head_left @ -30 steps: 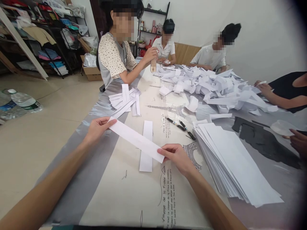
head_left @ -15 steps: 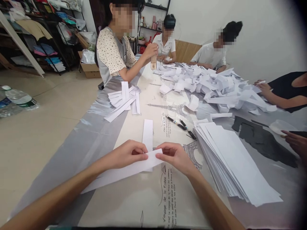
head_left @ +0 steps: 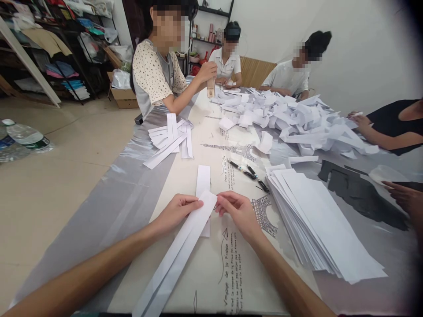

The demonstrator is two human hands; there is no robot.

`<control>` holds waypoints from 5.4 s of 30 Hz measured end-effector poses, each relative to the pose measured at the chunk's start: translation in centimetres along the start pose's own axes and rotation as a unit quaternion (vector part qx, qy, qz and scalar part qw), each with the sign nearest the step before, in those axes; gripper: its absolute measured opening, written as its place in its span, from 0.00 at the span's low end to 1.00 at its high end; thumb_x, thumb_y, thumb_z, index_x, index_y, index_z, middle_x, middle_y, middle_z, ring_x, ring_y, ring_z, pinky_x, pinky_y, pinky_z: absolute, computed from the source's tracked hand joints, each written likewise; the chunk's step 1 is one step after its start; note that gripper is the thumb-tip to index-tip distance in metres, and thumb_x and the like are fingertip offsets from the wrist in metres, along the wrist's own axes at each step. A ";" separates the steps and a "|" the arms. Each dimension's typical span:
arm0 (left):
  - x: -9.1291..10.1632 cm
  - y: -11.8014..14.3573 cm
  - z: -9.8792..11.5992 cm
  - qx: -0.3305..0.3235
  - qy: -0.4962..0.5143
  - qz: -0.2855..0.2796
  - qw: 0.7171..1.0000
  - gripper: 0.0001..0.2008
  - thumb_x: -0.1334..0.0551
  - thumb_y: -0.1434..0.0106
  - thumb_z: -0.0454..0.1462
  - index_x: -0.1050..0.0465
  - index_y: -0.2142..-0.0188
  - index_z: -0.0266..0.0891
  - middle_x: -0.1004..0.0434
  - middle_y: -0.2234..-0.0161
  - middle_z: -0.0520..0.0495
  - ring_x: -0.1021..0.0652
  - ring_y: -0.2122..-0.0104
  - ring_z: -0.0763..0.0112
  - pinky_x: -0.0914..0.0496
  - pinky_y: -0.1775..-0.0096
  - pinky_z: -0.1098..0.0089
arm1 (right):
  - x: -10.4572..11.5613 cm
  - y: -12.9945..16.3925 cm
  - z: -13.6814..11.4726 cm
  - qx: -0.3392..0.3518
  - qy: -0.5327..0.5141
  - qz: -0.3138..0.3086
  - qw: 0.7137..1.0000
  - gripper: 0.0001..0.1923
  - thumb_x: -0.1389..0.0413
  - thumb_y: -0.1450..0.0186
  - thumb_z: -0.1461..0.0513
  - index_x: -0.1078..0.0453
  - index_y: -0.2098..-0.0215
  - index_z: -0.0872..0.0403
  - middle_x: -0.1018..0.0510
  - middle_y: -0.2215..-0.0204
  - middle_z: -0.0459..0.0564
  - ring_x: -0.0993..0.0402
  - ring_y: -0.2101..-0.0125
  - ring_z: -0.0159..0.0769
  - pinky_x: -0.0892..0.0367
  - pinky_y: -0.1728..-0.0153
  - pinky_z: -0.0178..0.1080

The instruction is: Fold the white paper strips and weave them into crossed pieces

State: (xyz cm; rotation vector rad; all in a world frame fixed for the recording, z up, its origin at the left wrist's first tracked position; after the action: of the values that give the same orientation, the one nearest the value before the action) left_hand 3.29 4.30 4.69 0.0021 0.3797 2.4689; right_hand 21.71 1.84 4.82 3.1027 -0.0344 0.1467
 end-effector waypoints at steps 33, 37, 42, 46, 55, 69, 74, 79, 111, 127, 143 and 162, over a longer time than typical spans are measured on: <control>3.7 -0.6 0.2 -0.051 0.028 0.136 0.989 0.20 0.32 0.38 0.53 0.22 0.64 0.37 0.20 0.69 0.49 0.22 0.67 0.66 0.29 0.63 0.70 | -0.2 -1.4 1.1 0.033 0.206 0.064 0.976 0.31 0.38 0.39 0.59 0.34 0.38 0.50 0.25 0.50 0.54 0.29 0.55 0.44 0.29 0.55 0.47; 1.4 -0.2 0.5 -0.070 -0.014 0.080 0.994 0.20 0.36 0.33 0.52 0.23 0.67 0.36 0.25 0.73 0.52 0.27 0.73 0.72 0.33 0.67 0.72 | -1.4 -0.6 -0.9 0.053 0.038 0.038 0.997 0.14 0.40 0.32 0.52 0.25 0.54 0.51 0.22 0.66 0.49 0.29 0.69 0.36 0.31 0.67 0.40; -0.5 0.4 0.2 -0.074 -0.015 0.050 0.996 0.18 0.35 0.33 0.50 0.22 0.67 0.37 0.20 0.69 0.49 0.23 0.70 0.70 0.30 0.66 0.72 | -1.9 0.2 -1.2 0.027 -0.025 0.022 0.999 0.16 0.36 0.35 0.51 0.26 0.73 0.52 0.33 0.83 0.41 0.39 0.81 0.30 0.40 0.77 0.37; -0.2 0.4 0.0 -0.058 0.014 0.067 0.996 0.17 0.32 0.36 0.49 0.21 0.69 0.37 0.18 0.71 0.47 0.21 0.71 0.67 0.28 0.66 0.70 | -2.1 0.6 -1.1 0.030 -0.036 0.009 0.999 0.15 0.35 0.35 0.51 0.25 0.73 0.52 0.29 0.83 0.43 0.35 0.81 0.31 0.37 0.75 0.37; -0.3 0.6 0.1 -0.049 0.025 0.052 0.997 0.18 0.34 0.34 0.50 0.20 0.70 0.36 0.19 0.72 0.47 0.21 0.72 0.68 0.27 0.65 0.69 | -2.3 0.7 -1.1 0.023 -0.036 0.003 0.999 0.15 0.36 0.34 0.51 0.25 0.72 0.51 0.27 0.81 0.44 0.33 0.80 0.33 0.34 0.74 0.39; -0.9 0.8 0.8 -0.079 -0.005 0.062 0.995 0.18 0.34 0.34 0.50 0.20 0.69 0.37 0.17 0.70 0.46 0.20 0.71 0.66 0.27 0.65 0.69 | -2.6 0.6 -0.4 0.004 -0.022 -0.020 1.000 0.13 0.35 0.37 0.50 0.19 0.67 0.51 0.20 0.74 0.48 0.30 0.76 0.36 0.34 0.74 0.39; -0.3 0.7 0.5 -0.089 -0.019 0.075 0.993 0.17 0.34 0.34 0.49 0.20 0.68 0.37 0.18 0.71 0.48 0.22 0.72 0.69 0.29 0.66 0.72 | -2.5 0.8 -0.4 0.005 -0.014 -0.003 1.000 0.11 0.34 0.37 0.51 0.19 0.68 0.50 0.20 0.75 0.47 0.31 0.76 0.36 0.35 0.73 0.39; -0.3 0.6 0.4 -0.084 -0.001 0.065 0.994 0.17 0.33 0.35 0.49 0.21 0.69 0.37 0.18 0.70 0.47 0.21 0.70 0.68 0.28 0.65 0.71 | -2.7 0.9 -0.5 0.001 -0.024 -0.011 1.000 0.11 0.35 0.36 0.53 0.19 0.70 0.51 0.23 0.77 0.45 0.32 0.77 0.34 0.36 0.72 0.39; -0.1 0.8 1.3 -0.143 -0.098 0.093 0.980 0.20 0.37 0.31 0.47 0.25 0.74 0.36 0.30 0.77 0.52 0.30 0.74 0.74 0.35 0.69 0.73 | -2.9 1.2 -0.8 0.028 -0.011 -0.010 0.999 0.10 0.36 0.35 0.54 0.17 0.64 0.52 0.20 0.73 0.48 0.27 0.69 0.39 0.33 0.65 0.39; -1.5 0.6 -0.9 -0.057 -0.034 -0.004 0.998 0.16 0.37 0.31 0.46 0.25 0.70 0.36 0.29 0.72 0.51 0.29 0.71 0.72 0.35 0.66 0.71 | -0.5 1.1 -0.6 0.027 -0.003 0.143 0.989 0.12 0.35 0.37 0.52 0.18 0.67 0.52 0.19 0.71 0.48 0.29 0.71 0.37 0.34 0.69 0.39; -0.7 0.5 -0.9 -0.047 -0.129 -0.076 0.988 0.20 0.40 0.31 0.51 0.30 0.70 0.37 0.38 0.75 0.53 0.38 0.75 0.73 0.46 0.73 0.71 | 0.2 0.3 1.5 -0.062 -0.099 0.101 0.988 0.21 0.31 0.42 0.49 0.32 0.77 0.54 0.40 0.79 0.41 0.46 0.76 0.30 0.49 0.76 0.36; -0.4 0.5 0.3 -0.057 -0.120 -0.078 0.988 0.21 0.40 0.30 0.51 0.29 0.72 0.37 0.38 0.76 0.53 0.38 0.76 0.74 0.45 0.73 0.71 | -0.1 1.1 0.6 -0.042 -0.037 0.127 0.990 0.21 0.34 0.40 0.47 0.30 0.78 0.54 0.35 0.81 0.42 0.42 0.77 0.32 0.45 0.76 0.36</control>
State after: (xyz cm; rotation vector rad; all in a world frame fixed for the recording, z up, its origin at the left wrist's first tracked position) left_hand 3.35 3.75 5.15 0.2109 0.1292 2.2985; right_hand 21.61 0.76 4.21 3.0058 -0.4282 0.0353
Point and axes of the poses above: each hand's wrist, its own y-axis away from the middle knuckle, its own x-axis out of the back of the hand, z = x × y, the point moved 6 cm from there along -y, towards the middle knuckle
